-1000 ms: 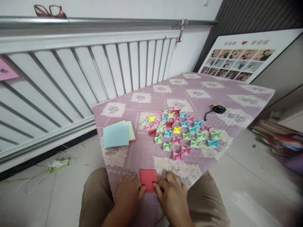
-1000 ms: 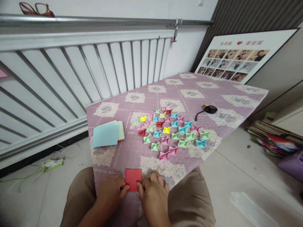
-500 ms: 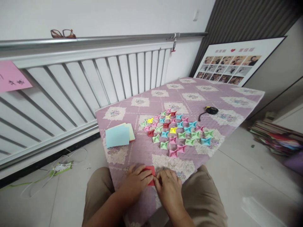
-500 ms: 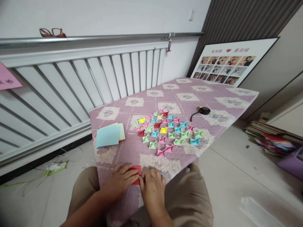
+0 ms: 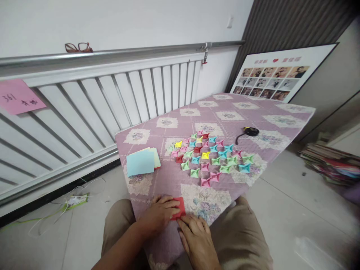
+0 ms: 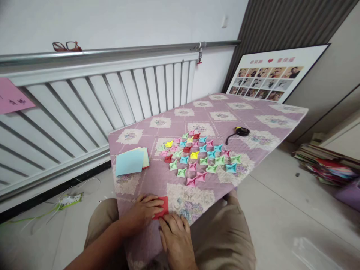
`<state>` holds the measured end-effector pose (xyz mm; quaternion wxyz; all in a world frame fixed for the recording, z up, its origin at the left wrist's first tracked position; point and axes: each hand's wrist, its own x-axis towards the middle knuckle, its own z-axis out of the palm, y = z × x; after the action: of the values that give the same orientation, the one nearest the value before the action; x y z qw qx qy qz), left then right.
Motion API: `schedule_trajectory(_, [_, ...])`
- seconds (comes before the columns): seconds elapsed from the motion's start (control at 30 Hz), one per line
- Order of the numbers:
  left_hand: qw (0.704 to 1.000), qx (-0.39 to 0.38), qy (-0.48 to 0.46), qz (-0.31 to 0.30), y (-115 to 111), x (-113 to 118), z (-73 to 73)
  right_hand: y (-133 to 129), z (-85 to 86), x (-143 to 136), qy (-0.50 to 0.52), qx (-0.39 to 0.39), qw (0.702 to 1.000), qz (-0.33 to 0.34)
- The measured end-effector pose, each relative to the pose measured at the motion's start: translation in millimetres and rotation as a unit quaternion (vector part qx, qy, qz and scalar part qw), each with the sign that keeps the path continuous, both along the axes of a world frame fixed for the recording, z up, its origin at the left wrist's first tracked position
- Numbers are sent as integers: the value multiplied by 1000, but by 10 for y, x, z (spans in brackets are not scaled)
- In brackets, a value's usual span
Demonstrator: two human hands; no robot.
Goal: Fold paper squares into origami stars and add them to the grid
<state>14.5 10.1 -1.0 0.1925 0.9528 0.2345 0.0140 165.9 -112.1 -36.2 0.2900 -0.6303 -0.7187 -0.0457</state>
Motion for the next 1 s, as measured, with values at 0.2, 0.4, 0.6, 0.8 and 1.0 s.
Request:
schedule_trajectory(0.2, [999, -40, -17, -4, 97, -43, -57, 25, -11, -39, -49, -18, 998, -25])
schedule_trajectory(0.4, [999, -35, -32, -18, 127, -71, -96, 5, 102, 10, -91, -30, 995, 1])
schedule_trajectory(0.6, [998, 27, -29, -50, 151, -82, -94, -45, 61, 169, -104, 1, 995, 8])
schedule_trajectory(0.8, [984, 145, -57, -82, 78, -150, -226, -61, 55, 231, -116, 16, 993, 8])
schedule_trajectory(1.0, [967, 233, -67, -75, -85, -312, -179, -63, 70, 192, -86, 35, 996, -10])
